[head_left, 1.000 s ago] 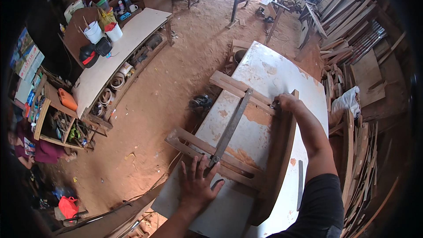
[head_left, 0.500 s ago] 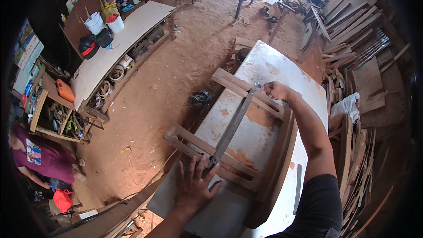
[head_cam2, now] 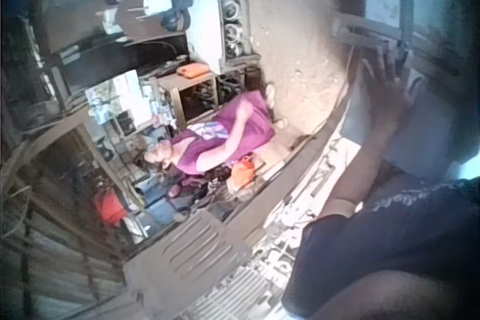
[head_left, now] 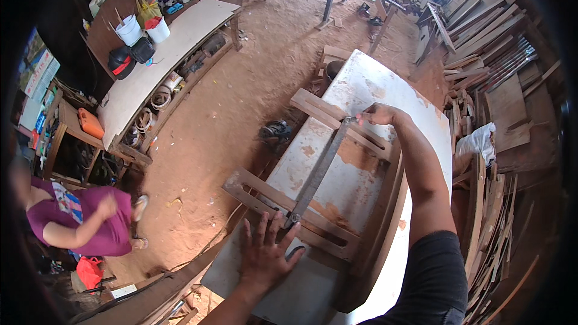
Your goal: The person uses a table saw to cut a piece of wood. They adjust the saw's fence using a wrench, position the wood against the fence, and push it through the blade. After the cut, they lift the wood to inspect the edge and place it back on the table.
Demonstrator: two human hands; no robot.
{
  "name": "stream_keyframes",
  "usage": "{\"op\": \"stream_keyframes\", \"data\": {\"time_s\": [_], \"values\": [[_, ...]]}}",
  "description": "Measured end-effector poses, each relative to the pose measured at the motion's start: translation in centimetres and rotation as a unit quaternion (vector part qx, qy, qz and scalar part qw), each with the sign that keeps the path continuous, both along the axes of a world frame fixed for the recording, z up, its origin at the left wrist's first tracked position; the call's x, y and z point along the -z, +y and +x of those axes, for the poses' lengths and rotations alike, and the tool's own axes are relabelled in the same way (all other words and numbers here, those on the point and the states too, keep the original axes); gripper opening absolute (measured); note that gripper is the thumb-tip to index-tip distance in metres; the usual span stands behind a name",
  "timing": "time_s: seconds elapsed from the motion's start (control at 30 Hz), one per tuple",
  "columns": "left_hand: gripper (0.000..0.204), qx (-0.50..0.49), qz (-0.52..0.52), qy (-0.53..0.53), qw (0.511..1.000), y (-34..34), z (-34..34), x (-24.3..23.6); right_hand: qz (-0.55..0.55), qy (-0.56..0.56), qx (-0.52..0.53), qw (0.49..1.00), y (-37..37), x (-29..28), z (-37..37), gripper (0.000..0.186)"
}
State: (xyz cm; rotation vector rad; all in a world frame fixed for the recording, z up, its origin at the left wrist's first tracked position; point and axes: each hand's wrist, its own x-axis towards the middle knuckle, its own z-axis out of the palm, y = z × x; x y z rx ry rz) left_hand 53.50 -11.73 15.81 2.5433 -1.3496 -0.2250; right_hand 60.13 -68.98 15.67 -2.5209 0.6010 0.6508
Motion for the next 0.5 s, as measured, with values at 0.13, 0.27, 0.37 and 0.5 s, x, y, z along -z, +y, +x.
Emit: {"op": "stream_keyframes", "data": {"time_s": [0.13, 0.27, 0.37, 0.5], "values": [[0.069, -0.009, -0.008, -0.001, 1.0, 0.0, -0.2, 0.3, 0.01, 0.008, 0.023, 1.0, 0.1, 0.7, 0.1, 0.064], [0.068, 0.012, -0.034, -0.005, 0.999, -0.9, -0.3, -0.1, 0.039, 0.043, 0.087, 0.995, -3.4, 4.0, -5.1, 0.056], [0.066, -0.01, -0.033, -0.031, 0.999, 0.0, -0.2, 0.6, 0.046, -0.033, 0.181, 0.982, 2.5, 5.3, -3.4, 0.043], [0.064, 0.001, -0.031, -0.035, 0.999, 0.1, -0.1, 0.3, -0.131, -0.118, 0.061, 0.982, 6.8, 1.8, -7.4, 0.04]]}}
